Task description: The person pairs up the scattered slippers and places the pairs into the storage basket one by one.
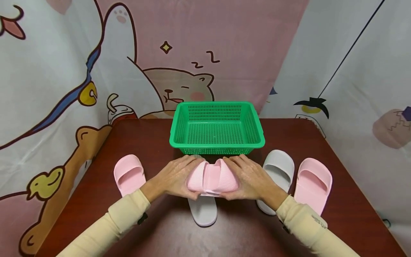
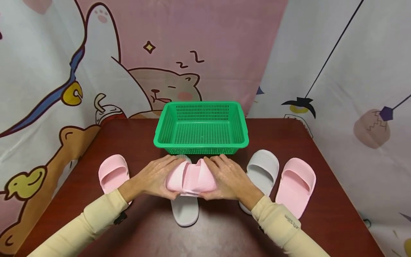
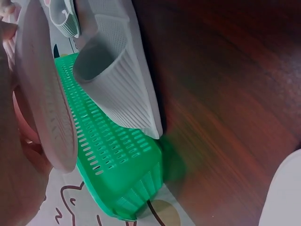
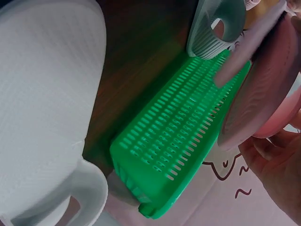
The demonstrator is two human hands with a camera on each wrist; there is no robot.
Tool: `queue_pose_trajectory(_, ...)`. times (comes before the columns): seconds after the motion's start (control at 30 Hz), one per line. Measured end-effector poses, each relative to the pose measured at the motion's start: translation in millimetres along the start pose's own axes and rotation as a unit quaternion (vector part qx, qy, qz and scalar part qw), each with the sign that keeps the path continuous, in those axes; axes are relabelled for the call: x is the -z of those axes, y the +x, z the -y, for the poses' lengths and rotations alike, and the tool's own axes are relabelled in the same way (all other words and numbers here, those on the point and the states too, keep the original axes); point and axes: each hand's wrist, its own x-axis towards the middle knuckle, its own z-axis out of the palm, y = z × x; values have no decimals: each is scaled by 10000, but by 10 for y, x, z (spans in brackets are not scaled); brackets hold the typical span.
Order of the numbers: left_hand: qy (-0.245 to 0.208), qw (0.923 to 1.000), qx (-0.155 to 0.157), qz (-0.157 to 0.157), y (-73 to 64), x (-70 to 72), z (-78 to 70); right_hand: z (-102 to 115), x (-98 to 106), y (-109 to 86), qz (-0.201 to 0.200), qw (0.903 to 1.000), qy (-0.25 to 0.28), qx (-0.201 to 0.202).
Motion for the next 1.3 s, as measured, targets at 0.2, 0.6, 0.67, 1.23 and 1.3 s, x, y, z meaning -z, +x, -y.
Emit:
queue_pose_trajectory(0.2,10,10000,-24,-36,18,-27,-3,-9,-16,-30,8,10000,7,-33)
queue_pose_trajectory(0.6,-187,9997,76,-156,46,-76,-15,28,-56,-28,-53,9998,163,-80)
queue_pose_trajectory(0.67,-196,9997,84,-154,49,-83,-17,41,-58,-21,-68,9998,166,-95)
queue_pose_trajectory(1.23,-277,9994,-12,-198,162,-98,-106,64,-62,-12,-426,9985,299,-144)
queue_pose_trajectory(1.3,-270,9994,-60,-196,179,-104,-122,71,-65,-15,-396,9985,309,-195)
